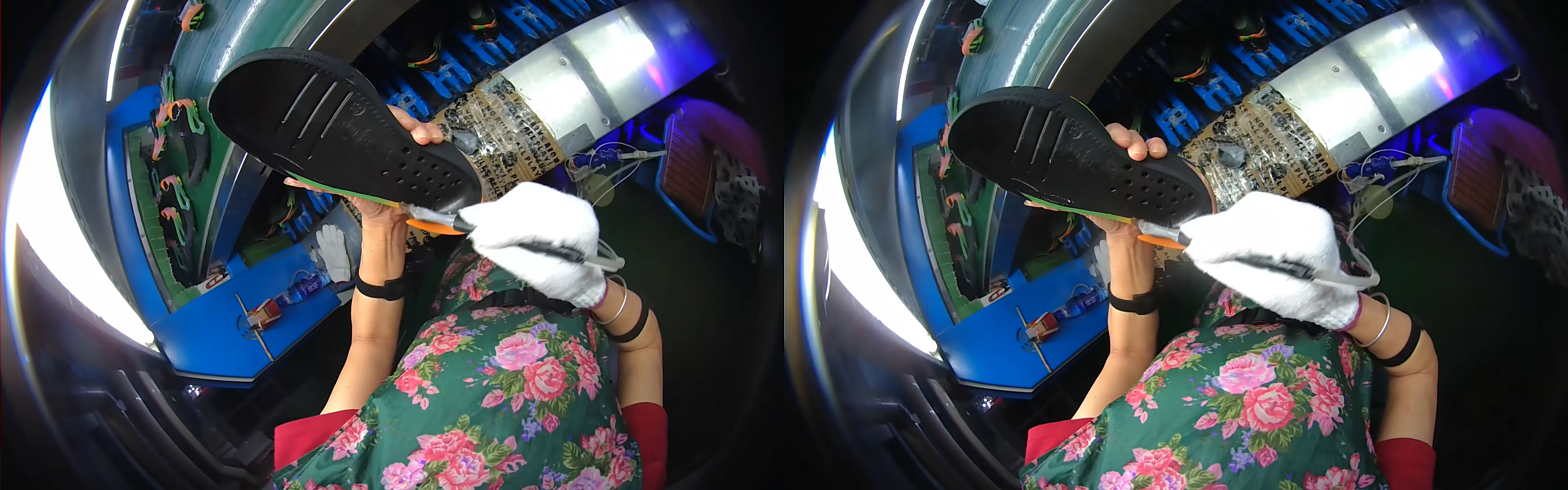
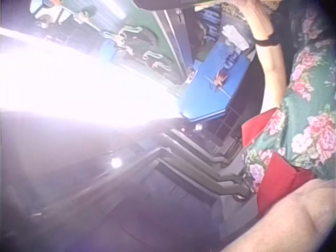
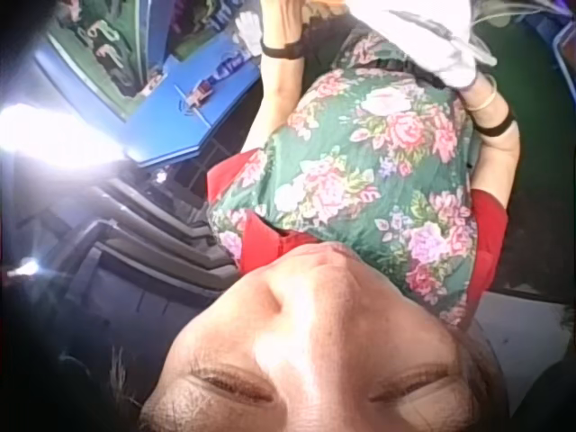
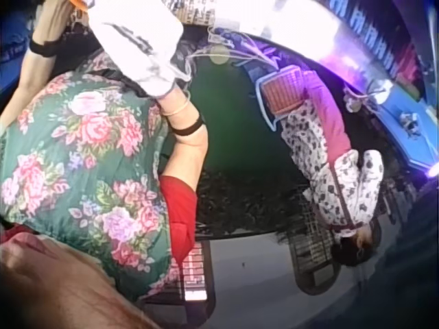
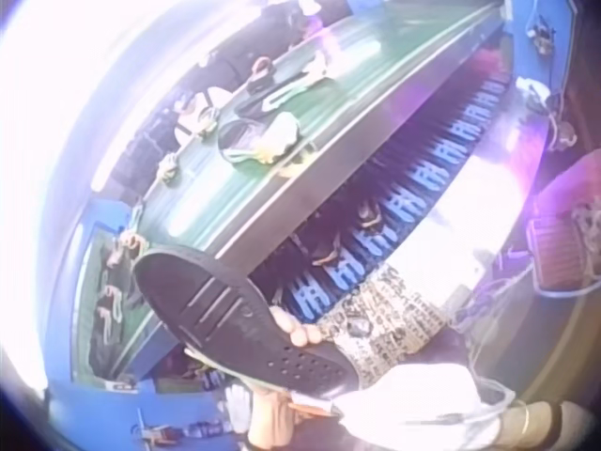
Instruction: Applying glue to shoe soles using a brush and placing them on a production rack.
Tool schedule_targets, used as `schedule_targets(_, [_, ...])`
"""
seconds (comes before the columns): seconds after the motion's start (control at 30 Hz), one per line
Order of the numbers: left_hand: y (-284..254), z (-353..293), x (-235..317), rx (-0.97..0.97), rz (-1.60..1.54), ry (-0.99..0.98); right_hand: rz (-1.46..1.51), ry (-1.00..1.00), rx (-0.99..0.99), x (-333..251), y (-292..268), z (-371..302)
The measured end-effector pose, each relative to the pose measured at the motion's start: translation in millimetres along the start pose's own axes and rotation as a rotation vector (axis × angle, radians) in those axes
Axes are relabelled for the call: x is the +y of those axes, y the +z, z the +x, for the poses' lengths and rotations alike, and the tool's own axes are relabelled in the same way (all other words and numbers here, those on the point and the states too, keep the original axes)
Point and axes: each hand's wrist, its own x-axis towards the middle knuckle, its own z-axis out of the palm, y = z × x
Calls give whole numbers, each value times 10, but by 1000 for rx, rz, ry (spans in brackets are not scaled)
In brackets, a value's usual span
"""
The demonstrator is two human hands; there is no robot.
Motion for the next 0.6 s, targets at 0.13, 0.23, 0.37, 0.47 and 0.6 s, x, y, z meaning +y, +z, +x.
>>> schedule_targets(0.13, [-51,22,2,66,-12,61,-126,-55,11,-113,38,21])
schedule_targets(0.23, [-32,43,27,37,10,52,-87,-58,-18,-48,-8,-4])
schedule_targets(0.37, [-71,49,35,29,69,47,-79,-39,7,-59,-1,-4])
schedule_targets(0.47, [-32,89,48,-9,51,27,-163,-158,-28,-66,-11,-1])
schedule_targets(0.6, [-102,93,67,-40,68,1,-55,-48,-53,-30,-66,-18])
